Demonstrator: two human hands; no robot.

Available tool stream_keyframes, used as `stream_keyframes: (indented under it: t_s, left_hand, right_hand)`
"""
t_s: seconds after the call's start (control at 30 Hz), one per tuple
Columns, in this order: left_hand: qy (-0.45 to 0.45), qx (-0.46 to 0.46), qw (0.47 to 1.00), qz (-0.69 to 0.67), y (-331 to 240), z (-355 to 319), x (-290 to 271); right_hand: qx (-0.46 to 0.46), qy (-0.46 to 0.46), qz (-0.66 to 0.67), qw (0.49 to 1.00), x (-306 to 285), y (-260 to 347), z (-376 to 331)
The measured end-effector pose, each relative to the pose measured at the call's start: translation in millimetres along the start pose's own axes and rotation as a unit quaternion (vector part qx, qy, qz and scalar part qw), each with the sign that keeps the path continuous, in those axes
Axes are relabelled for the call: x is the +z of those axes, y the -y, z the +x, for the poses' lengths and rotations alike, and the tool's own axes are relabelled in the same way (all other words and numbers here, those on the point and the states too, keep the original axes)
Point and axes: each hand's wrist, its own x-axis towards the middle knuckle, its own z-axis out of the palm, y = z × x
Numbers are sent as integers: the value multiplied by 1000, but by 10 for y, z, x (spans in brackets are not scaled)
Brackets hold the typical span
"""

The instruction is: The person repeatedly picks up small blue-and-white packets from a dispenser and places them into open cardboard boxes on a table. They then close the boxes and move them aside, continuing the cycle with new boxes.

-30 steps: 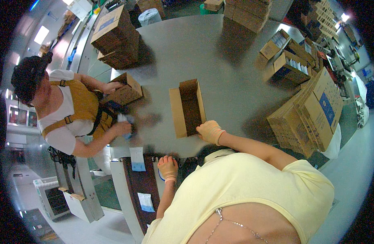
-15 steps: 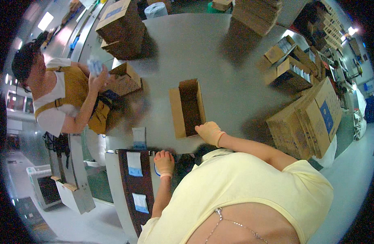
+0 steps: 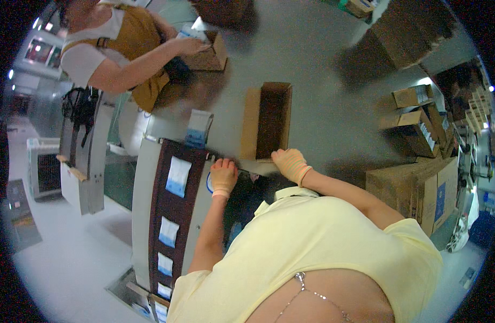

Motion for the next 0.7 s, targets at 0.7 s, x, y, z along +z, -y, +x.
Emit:
stream_keyframes:
  t_s: [0.7]
  left_hand:
    - [277, -449, 847, 72, 1823, -2088, -1220]
  right_hand:
    - [53, 30, 45, 997, -217, -108, 60]
